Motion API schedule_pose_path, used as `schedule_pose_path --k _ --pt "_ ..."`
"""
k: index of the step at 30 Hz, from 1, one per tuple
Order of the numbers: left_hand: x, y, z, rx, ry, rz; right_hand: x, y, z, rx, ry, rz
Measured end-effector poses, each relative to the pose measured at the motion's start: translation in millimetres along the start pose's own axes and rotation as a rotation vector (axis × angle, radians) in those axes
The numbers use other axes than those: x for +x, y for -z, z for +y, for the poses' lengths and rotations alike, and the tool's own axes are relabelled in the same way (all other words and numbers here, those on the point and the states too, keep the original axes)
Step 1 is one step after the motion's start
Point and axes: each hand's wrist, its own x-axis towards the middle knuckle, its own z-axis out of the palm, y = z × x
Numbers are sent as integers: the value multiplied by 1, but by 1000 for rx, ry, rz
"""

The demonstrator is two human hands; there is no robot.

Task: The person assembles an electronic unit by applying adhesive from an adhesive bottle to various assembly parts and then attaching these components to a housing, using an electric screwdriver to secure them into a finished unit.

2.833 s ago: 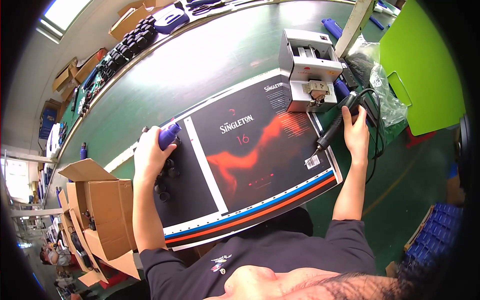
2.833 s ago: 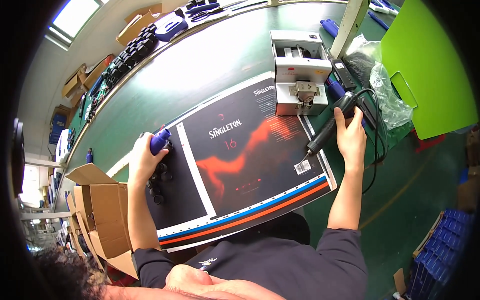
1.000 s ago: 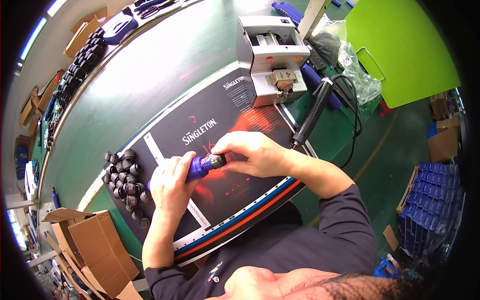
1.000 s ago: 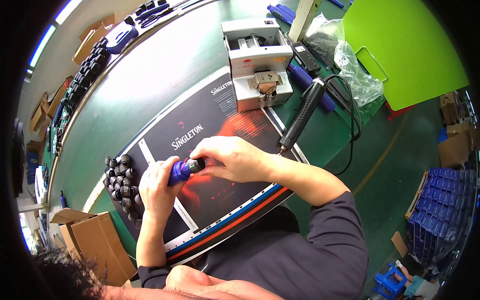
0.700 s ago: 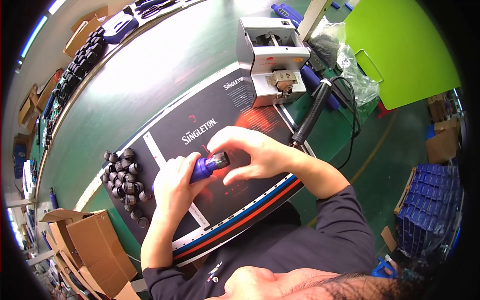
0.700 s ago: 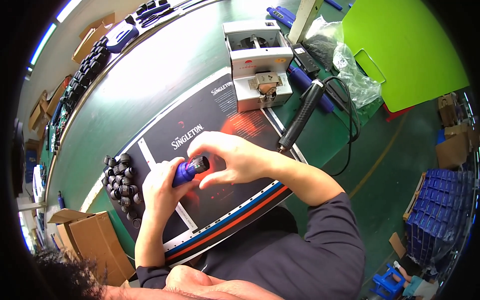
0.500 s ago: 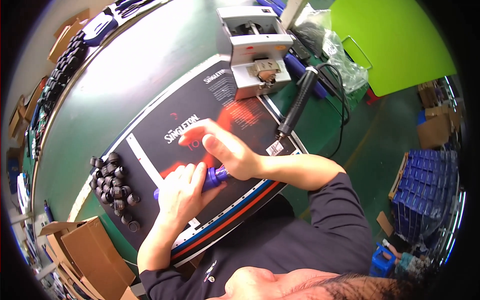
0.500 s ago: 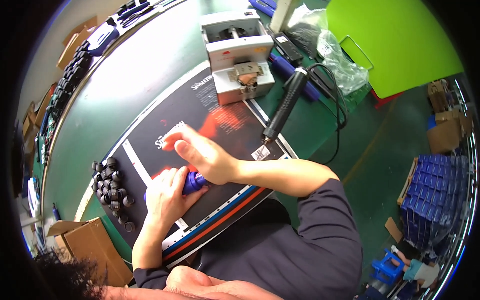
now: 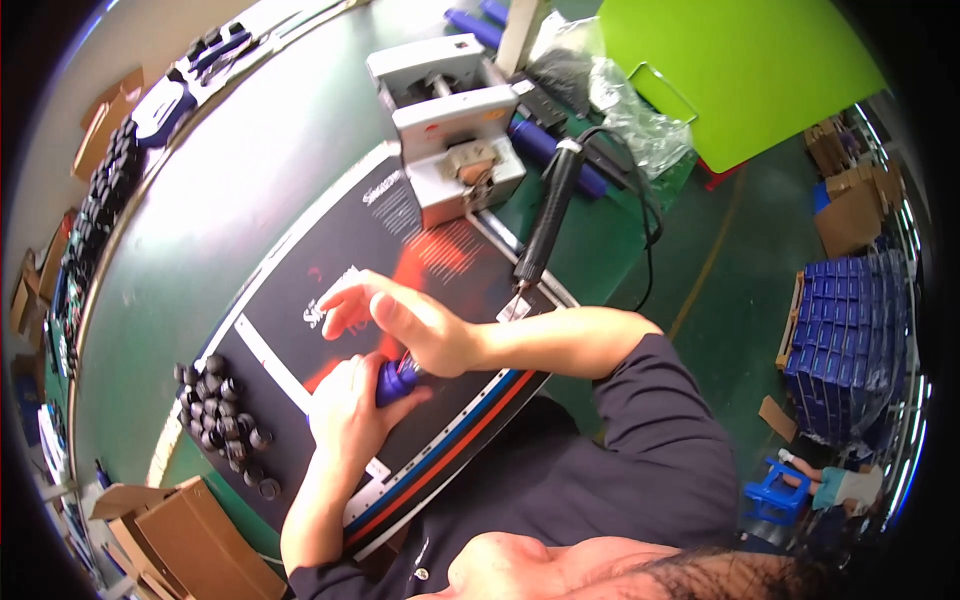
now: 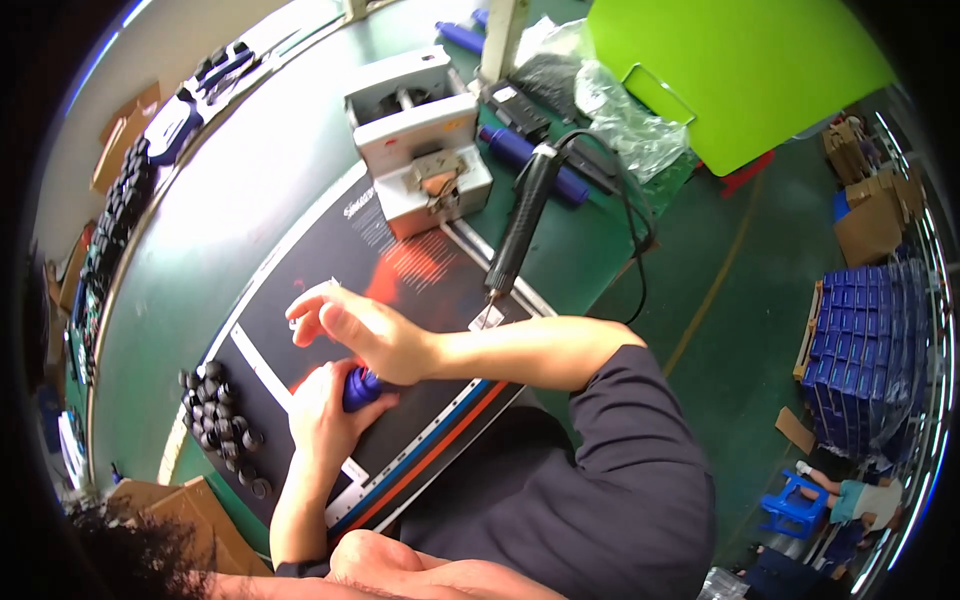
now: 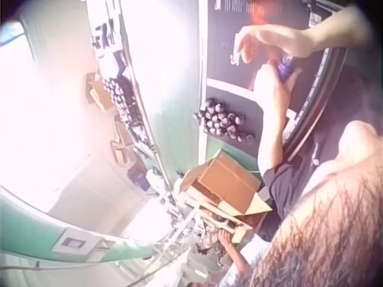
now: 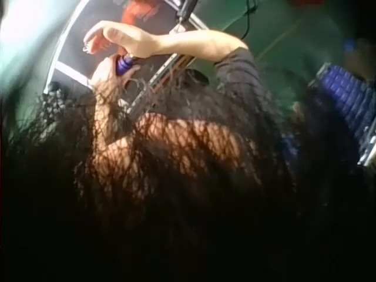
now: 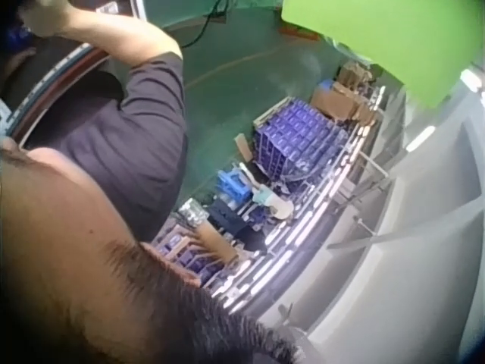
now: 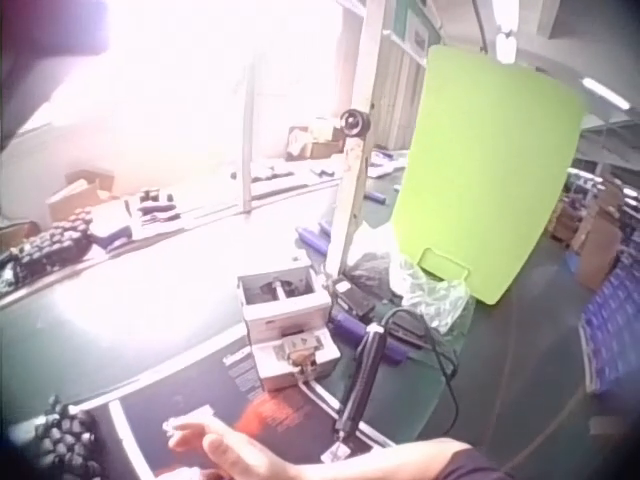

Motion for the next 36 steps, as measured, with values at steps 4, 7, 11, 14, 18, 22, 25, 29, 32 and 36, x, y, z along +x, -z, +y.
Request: schedule_pose_path --k 4,7,11,14,18,22,25,29,32,36 --pt "2 30 -10 -114 193 25 -3 7 -34 -73 226 148" --pt "28 72 -67 100 383 239 -15 28 -68 -335 345 128" --pt "40 100 -246 316 435 443 -25 62 -125 -935 536 81" --pt "3 107 -363 419 560 348 10 122 -149 -1218 520 423" --pt "-8 93 -387 470 885 11 91 249 -151 -1648 209 600" --pt "4 99 -346 550 1031 -83 175 320 -91 -2058 -211 243" --pt "2 95 -324 684 899 245 206 347 -49 -2168 -459 378" --pt "1 114 -218 507 506 319 225 361 -28 -2234 -844 417" --pt "6 116 -149 294 376 310 230 345 -31 -2274 -843 454" --pt "52 86 -92 88 162 336 215 345 -64 -1942 -372 794"
